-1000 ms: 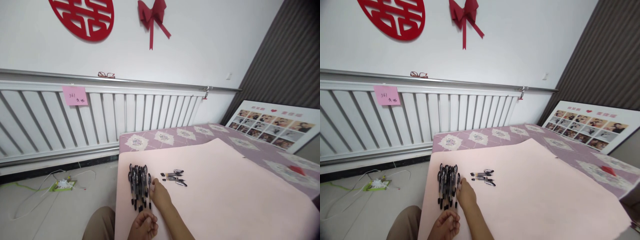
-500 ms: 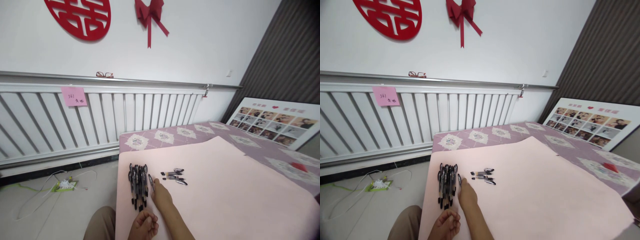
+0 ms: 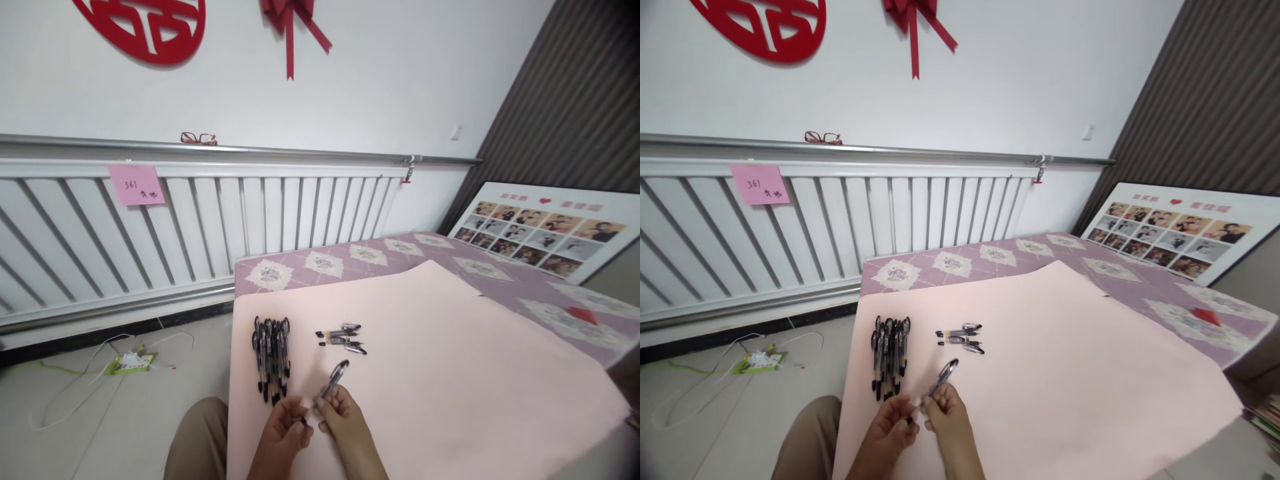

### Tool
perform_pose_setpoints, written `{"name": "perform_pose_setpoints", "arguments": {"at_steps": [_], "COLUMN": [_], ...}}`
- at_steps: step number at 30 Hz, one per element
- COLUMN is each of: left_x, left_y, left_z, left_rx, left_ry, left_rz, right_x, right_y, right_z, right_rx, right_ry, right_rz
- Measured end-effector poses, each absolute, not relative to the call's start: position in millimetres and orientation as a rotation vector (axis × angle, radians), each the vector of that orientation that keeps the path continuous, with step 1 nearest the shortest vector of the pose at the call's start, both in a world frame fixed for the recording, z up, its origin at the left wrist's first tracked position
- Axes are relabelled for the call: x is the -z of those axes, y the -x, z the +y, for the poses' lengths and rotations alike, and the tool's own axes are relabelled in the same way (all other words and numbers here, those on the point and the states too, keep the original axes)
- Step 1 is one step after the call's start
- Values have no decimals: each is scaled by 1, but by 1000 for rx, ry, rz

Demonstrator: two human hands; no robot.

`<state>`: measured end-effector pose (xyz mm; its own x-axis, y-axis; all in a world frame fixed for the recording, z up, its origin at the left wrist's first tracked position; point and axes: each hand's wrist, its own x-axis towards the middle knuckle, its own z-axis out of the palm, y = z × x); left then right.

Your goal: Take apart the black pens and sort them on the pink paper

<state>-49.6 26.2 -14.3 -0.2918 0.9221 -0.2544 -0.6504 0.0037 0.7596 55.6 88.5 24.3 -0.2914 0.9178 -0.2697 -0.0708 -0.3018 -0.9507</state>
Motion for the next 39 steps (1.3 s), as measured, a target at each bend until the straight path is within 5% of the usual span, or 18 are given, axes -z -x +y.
{"name": "perform_pose_setpoints", "arguments": {"at_steps": [13, 21, 39], "left_x": [-3, -1, 3], "left_y": [50, 53, 59], "left_z": [19, 20, 20], "left_rx": [-1468, -1637, -1638], "left_ry": [-689, -210, -272], "left_rz": [1259, 923, 799], "right_x": [-31, -30, -29], "right_y": [-78, -81, -69], "right_z": [76, 74, 64], "right_rx": [-1659, -1767, -1521], "right_ry": [1092, 1116, 1292], "right_rz": [-1075, -1030, -1954]}}
